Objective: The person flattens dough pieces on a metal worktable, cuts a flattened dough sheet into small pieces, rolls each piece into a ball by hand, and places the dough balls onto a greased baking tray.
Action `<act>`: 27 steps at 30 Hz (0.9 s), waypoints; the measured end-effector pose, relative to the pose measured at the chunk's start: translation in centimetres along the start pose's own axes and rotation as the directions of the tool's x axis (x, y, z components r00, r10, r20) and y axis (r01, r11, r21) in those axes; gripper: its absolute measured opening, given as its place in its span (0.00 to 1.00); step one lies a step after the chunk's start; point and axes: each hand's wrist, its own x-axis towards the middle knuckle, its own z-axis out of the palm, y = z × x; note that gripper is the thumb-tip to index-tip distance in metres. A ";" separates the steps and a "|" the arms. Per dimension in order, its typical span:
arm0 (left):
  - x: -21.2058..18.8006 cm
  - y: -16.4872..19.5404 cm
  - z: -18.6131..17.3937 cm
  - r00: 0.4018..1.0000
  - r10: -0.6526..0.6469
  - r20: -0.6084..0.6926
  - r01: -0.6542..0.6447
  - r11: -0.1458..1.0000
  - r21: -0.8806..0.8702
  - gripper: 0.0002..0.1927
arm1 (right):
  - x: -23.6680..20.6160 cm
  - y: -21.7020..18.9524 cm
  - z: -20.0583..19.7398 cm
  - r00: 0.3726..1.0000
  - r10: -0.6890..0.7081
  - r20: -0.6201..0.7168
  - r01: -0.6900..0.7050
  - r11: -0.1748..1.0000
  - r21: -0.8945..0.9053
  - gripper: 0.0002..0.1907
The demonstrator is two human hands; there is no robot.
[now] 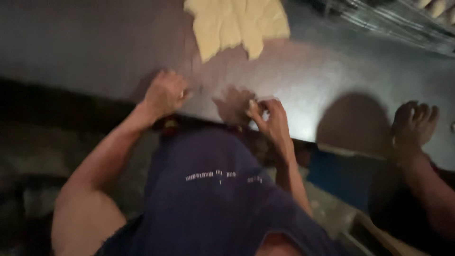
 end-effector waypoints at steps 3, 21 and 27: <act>3.2 -0.7 -0.1 0.986 0.126 -0.107 -0.115 0.988 0.106 0.18 | 0.3 2.8 -1.5 0.969 -0.068 -0.239 0.009 0.971 -0.240 0.16; 8.7 0.6 -0.4 0.969 -0.036 -0.245 0.032 0.999 -0.020 0.17 | 8.9 4.9 0.5 0.820 -0.256 -0.512 0.185 0.965 -0.186 0.06; 3.5 2.7 -1.6 0.965 0.038 -0.261 -0.097 0.972 -0.214 0.14 | 3.4 5.7 0.8 0.882 -0.290 -0.371 0.263 0.957 -0.123 0.06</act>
